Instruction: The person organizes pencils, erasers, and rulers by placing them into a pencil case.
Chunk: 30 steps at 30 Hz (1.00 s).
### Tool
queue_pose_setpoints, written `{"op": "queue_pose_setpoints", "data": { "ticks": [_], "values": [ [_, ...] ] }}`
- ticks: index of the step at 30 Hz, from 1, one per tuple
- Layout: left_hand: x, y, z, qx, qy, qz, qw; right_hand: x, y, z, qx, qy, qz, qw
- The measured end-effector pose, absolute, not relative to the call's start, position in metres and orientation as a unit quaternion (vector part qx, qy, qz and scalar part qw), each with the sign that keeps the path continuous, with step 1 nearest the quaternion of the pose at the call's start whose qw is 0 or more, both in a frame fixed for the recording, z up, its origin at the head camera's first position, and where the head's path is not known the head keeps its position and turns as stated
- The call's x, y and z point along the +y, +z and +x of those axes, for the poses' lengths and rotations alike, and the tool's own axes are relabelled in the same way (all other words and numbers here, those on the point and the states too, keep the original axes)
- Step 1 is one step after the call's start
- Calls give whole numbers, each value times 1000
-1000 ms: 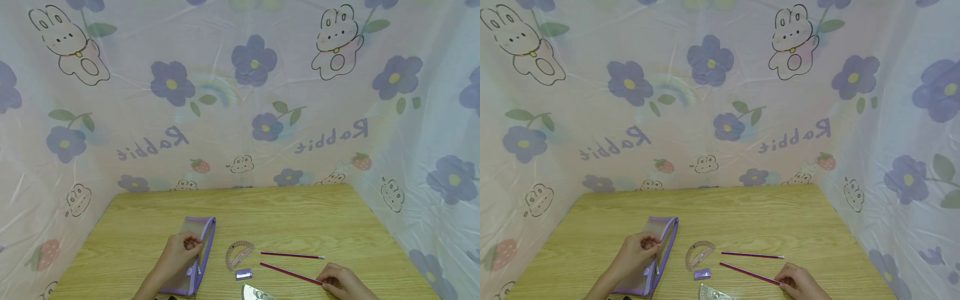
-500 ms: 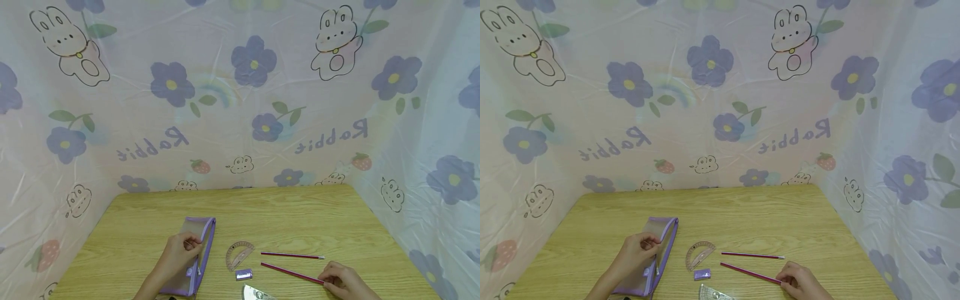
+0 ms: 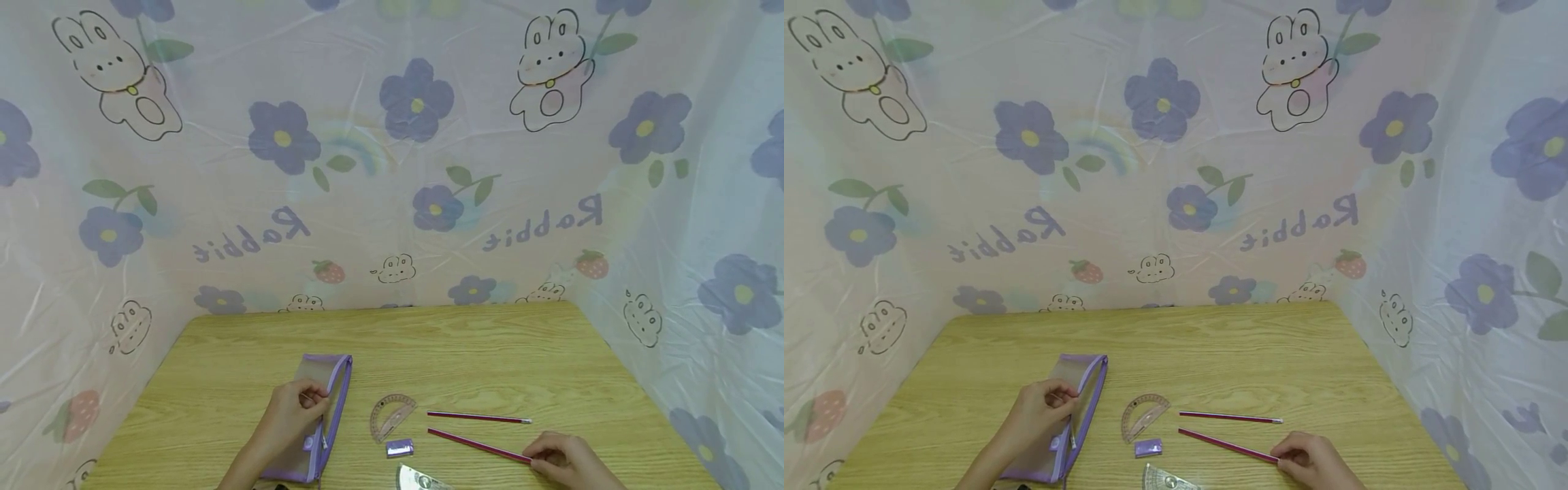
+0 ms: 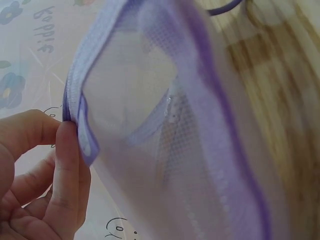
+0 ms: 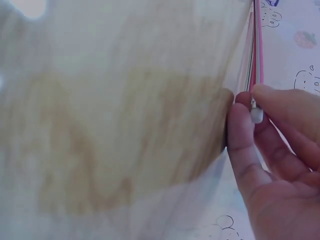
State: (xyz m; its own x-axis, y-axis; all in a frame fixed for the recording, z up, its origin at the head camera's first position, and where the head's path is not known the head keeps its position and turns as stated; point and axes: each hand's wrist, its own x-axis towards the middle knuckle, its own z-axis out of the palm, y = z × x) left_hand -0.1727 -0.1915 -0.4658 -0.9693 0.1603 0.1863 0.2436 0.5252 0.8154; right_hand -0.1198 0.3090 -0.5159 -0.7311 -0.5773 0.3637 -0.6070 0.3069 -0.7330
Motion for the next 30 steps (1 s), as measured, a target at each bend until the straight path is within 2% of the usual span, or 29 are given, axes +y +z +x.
{"op": "queue_pose_setpoints", "data": {
  "ticks": [7,23,30],
  "values": [
    [-193,-467,-171,-871,-475,-115,45,314,-517,-121,-790,508,342,-36],
    [-194,-465,-171,-871,-478,-104,44,313,-515,-123,-750,551,362,-54],
    [-193,-464,-170,-871,-478,-104,45,310,-510,-123,-735,585,325,-107]
  ]
}}
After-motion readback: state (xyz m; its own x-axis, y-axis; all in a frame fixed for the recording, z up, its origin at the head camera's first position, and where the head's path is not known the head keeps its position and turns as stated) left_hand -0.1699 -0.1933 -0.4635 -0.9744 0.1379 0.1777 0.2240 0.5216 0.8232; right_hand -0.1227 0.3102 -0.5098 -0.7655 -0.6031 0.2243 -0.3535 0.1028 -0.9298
